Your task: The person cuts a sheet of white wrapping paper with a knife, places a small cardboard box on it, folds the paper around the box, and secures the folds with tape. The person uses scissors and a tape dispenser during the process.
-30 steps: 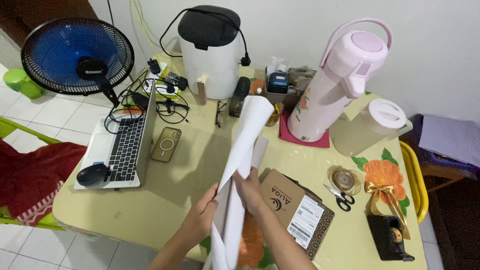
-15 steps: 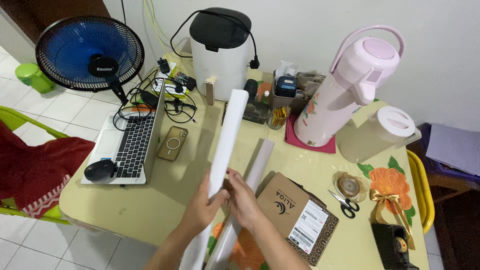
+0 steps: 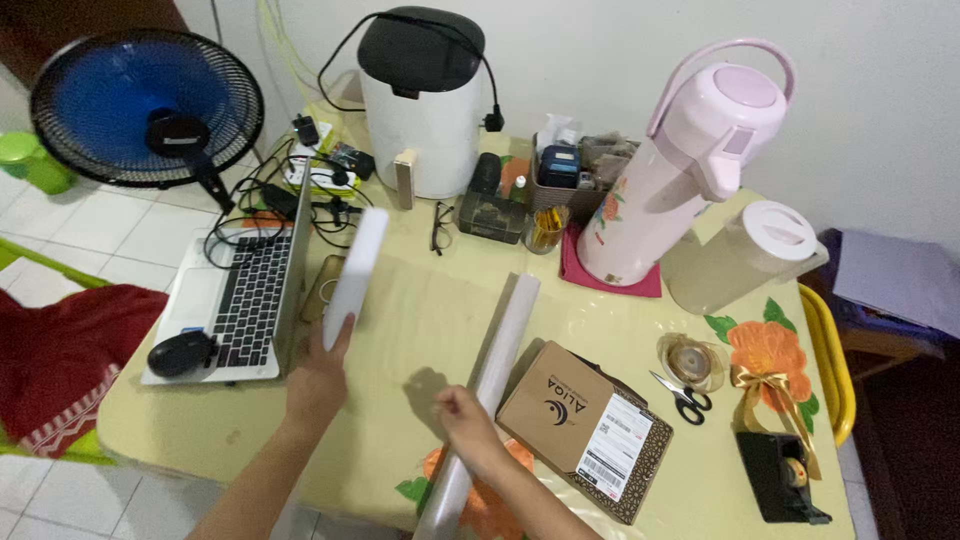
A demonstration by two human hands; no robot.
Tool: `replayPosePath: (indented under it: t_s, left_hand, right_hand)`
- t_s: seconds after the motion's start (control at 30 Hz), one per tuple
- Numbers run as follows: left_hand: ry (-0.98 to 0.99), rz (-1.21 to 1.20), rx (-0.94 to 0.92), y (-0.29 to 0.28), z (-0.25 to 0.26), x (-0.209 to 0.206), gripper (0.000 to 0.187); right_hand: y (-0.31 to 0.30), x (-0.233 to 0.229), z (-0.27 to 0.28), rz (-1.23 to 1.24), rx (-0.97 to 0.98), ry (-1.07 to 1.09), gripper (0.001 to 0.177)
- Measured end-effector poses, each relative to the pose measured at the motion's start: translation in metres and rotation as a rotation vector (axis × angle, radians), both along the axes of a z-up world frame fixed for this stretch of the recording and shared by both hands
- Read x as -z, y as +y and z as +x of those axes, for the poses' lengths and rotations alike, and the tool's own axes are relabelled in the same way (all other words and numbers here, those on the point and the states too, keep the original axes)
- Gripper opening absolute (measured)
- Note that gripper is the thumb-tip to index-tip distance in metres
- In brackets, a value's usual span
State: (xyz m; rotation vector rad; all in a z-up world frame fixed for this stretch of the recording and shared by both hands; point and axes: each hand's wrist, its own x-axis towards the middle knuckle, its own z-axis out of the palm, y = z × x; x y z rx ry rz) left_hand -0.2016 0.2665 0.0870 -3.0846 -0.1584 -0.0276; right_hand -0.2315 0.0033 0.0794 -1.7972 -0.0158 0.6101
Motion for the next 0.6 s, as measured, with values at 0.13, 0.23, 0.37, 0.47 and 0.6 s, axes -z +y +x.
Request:
replayPosePath:
  t_s: [0.13, 0.23, 0.37, 0.47, 0.6]
  left_hand:
    - [0.013, 0.287, 0.027, 0.011, 0.005, 0.038, 0.084]
    - [0.034, 0.170, 0.013, 0.012, 0.005, 0.043, 0.083]
    - [-0.394, -0.063, 0.285, -0.010, 0.003, 0.033, 0.074]
    - [0.342, 0.007, 0.294, -0.063, -0.005, 0.036, 0.025]
    - [-0.023, -0.875, 0.210, -0.164, -0.041, 0.062, 0.078]
  right_hand:
    - [-0.045, 0.010, -0.008, -0.316, 0.096, -0.211, 0.025]
    - [-0.086, -0.003, -0.017, -0.460, 0.130, -0.259, 0.030]
    - [-0.122, -0.022, -0.024, -0.739, -0.097, -0.375, 0.062]
    - [-0.123, -0.021, -0.022, -0.732, -0.287, -0.607, 0.075]
    - [-0.105, -0.007, -0.009, -0.896, -0.307, -0.837, 0.066]
